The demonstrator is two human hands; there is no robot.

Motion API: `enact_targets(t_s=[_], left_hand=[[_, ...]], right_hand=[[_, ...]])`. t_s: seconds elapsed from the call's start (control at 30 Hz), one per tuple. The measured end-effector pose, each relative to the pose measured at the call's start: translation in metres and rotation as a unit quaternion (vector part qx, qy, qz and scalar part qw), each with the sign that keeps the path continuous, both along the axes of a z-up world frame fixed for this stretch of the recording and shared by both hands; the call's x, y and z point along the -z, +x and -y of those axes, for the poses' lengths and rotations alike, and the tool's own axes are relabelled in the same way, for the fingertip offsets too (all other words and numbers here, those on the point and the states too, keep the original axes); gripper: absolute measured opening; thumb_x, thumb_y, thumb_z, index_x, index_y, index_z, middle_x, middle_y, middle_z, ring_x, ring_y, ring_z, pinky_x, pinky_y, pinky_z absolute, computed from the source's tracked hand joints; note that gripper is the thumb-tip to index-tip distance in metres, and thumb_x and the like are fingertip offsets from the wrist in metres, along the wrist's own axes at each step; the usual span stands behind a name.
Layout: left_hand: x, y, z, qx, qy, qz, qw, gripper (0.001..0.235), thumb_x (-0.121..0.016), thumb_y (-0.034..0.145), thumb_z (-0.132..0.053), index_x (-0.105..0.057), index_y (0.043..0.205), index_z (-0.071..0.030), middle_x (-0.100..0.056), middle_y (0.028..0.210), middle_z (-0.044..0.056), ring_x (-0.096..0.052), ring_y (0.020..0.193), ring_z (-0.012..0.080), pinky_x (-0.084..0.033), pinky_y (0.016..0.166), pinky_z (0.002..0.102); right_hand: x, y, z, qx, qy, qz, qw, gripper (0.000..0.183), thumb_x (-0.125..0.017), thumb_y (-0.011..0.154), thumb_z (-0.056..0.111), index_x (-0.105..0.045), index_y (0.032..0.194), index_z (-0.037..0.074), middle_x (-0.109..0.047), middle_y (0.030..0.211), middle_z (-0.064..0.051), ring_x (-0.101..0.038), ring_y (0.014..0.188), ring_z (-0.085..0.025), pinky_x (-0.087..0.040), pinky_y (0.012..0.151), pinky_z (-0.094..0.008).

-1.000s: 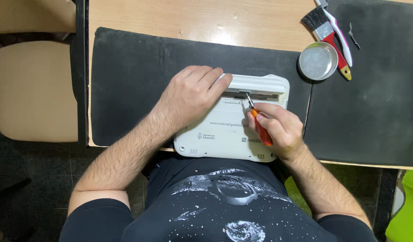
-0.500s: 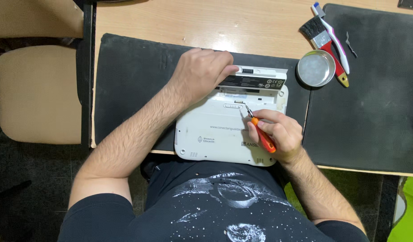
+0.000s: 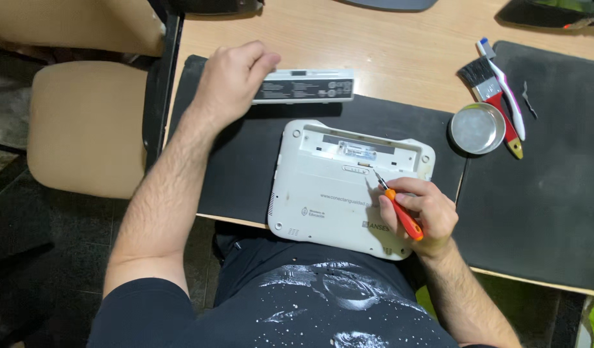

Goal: The person removes the battery from the back of a white laptop using a screwdriver. They then flip the laptop over, open the lid, and use the screwdriver to pry at the bezel around the screen.

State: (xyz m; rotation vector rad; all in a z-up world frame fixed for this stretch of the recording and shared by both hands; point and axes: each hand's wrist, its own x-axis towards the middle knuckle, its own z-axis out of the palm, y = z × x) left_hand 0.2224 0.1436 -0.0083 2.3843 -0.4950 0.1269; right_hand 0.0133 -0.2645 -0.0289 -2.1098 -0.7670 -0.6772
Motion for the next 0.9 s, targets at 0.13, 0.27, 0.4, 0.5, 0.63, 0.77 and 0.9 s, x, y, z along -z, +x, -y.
enact_targets(t_s=[0.13, 0.27, 0.4, 0.5, 0.63, 0.77, 0.9], left_hand=[[0.003, 0.007, -0.031, -0.002, 0.018, -0.029, 0.999, 0.038, -0.073, 0.131, -0.031, -0.08, 0.102, -0.008, -0.081, 0.089, 0.004, -0.072, 0.081, 0.0258, -0.049, 0.075, 0.048], [-0.025, -0.002, -0.036, -0.021, 0.094, -0.126, 0.987, 0.033, -0.087, 0.11, -0.053, -0.079, 0.114, -0.022, -0.082, 0.1, 0.003, -0.074, 0.093, 0.0313, -0.052, 0.082, 0.051], [-0.03, -0.008, -0.039, 0.042, 0.166, -0.052, 0.984, 0.057, -0.112, 0.09, -0.053, -0.079, 0.116, -0.014, -0.088, 0.106, 0.002, -0.08, 0.094, 0.0308, -0.059, 0.095, 0.053], [0.002, -0.012, -0.051, 0.048, 0.199, 0.043, 0.978, 0.072, -0.113, 0.09, -0.06, -0.079, 0.132, -0.013, -0.067, 0.12, 0.006, -0.073, 0.104, 0.0358, -0.054, 0.098, 0.057], [0.004, -0.02, -0.051, 0.05, 0.229, 0.134, 0.963, 0.067, -0.108, 0.099, -0.062, -0.085, 0.14, -0.015, -0.071, 0.123, 0.007, -0.068, 0.115, 0.0326, -0.051, 0.097, 0.051], [-0.003, -0.029, -0.041, 0.021, 0.269, 0.191, 0.944, 0.063, -0.102, 0.104, -0.062, -0.085, 0.149, -0.022, -0.076, 0.137, 0.007, -0.068, 0.126, 0.0317, -0.048, 0.108, 0.051], [0.009, -0.036, -0.016, 0.045, 0.236, 0.194, 0.951, 0.051, -0.096, 0.11, -0.023, -0.083, 0.159, -0.023, -0.08, 0.158, 0.012, -0.073, 0.14, 0.0336, -0.054, 0.116, 0.061]], right_hand=[[0.001, 0.001, 0.0, -0.002, 0.001, -0.001, 1.0, 0.03, -0.096, 0.105, 0.007, -0.066, 0.103, 0.0, -0.087, 0.108, -0.028, -0.09, 0.094, -0.033, -0.072, 0.079, -0.036], [0.004, 0.003, 0.002, -0.013, 0.01, 0.001, 1.0, 0.03, -0.094, 0.105, 0.005, -0.065, 0.102, 0.0, -0.086, 0.106, -0.028, -0.089, 0.093, -0.032, -0.072, 0.077, -0.034], [0.003, 0.0, 0.001, 0.003, 0.02, -0.013, 1.0, 0.031, -0.095, 0.104, 0.003, -0.063, 0.103, 0.0, -0.086, 0.107, -0.029, -0.089, 0.094, -0.034, -0.072, 0.078, -0.035], [0.005, -0.001, 0.004, 0.006, 0.004, -0.015, 1.0, 0.031, -0.095, 0.105, 0.007, -0.065, 0.104, 0.002, -0.087, 0.108, -0.026, -0.088, 0.093, -0.03, -0.07, 0.078, -0.033], [0.006, -0.002, 0.003, -0.001, 0.02, -0.024, 0.999, 0.032, -0.095, 0.104, 0.003, -0.063, 0.103, 0.001, -0.086, 0.107, -0.029, -0.088, 0.093, -0.032, -0.071, 0.078, -0.034], [0.007, -0.003, 0.003, 0.012, 0.02, -0.025, 0.999, 0.033, -0.094, 0.105, 0.005, -0.062, 0.104, 0.001, -0.086, 0.106, -0.027, -0.088, 0.091, -0.032, -0.07, 0.078, -0.035], [0.006, -0.004, 0.002, 0.02, 0.021, -0.037, 0.999, 0.033, -0.094, 0.105, 0.005, -0.062, 0.104, 0.001, -0.087, 0.106, -0.027, -0.087, 0.09, -0.03, -0.069, 0.079, -0.033]])
